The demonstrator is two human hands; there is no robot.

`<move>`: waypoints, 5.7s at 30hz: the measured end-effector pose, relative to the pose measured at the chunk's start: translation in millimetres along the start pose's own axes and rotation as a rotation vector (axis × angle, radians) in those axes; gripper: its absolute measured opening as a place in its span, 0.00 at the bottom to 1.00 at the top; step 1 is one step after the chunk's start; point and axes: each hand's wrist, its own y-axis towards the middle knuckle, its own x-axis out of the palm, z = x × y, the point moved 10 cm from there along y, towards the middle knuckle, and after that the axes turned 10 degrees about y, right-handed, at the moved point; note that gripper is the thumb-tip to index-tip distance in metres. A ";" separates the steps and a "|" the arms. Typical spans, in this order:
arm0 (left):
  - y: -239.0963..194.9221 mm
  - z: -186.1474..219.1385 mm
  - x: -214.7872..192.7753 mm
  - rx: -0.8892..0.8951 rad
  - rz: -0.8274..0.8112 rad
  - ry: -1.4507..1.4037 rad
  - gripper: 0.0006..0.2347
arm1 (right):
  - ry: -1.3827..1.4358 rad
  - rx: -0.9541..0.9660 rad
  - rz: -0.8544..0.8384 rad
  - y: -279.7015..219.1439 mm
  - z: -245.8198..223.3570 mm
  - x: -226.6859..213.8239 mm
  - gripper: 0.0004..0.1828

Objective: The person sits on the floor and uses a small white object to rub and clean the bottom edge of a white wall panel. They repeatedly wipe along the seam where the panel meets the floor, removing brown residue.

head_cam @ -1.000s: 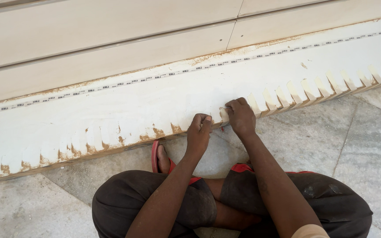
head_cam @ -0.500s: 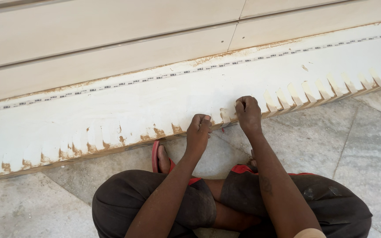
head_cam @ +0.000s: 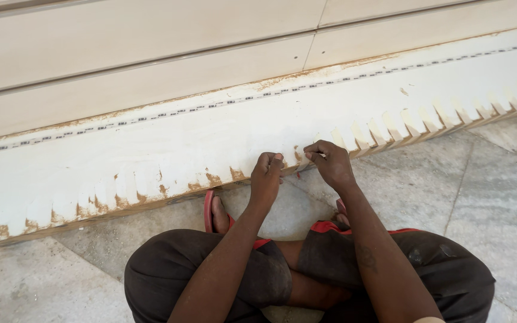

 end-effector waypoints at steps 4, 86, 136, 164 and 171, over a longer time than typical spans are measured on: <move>-1.4 1.7 -3.7 0.007 0.009 -0.024 0.14 | -0.104 -0.069 -0.043 -17.7 -12.3 -1.1 0.07; -31.0 37.0 17.3 0.125 -0.274 0.017 0.22 | 0.952 0.423 -0.026 -46.2 15.9 23.3 0.23; -36.1 34.1 20.9 0.120 -0.252 -0.258 0.19 | 0.508 -0.082 0.291 -76.1 -32.5 19.3 0.09; -40.0 27.7 27.6 0.075 -0.257 0.053 0.25 | 0.930 0.191 -0.063 -55.3 10.7 63.4 0.10; -34.9 60.1 10.0 0.171 -0.107 0.516 0.19 | 0.483 0.192 0.047 -18.2 16.2 30.1 0.06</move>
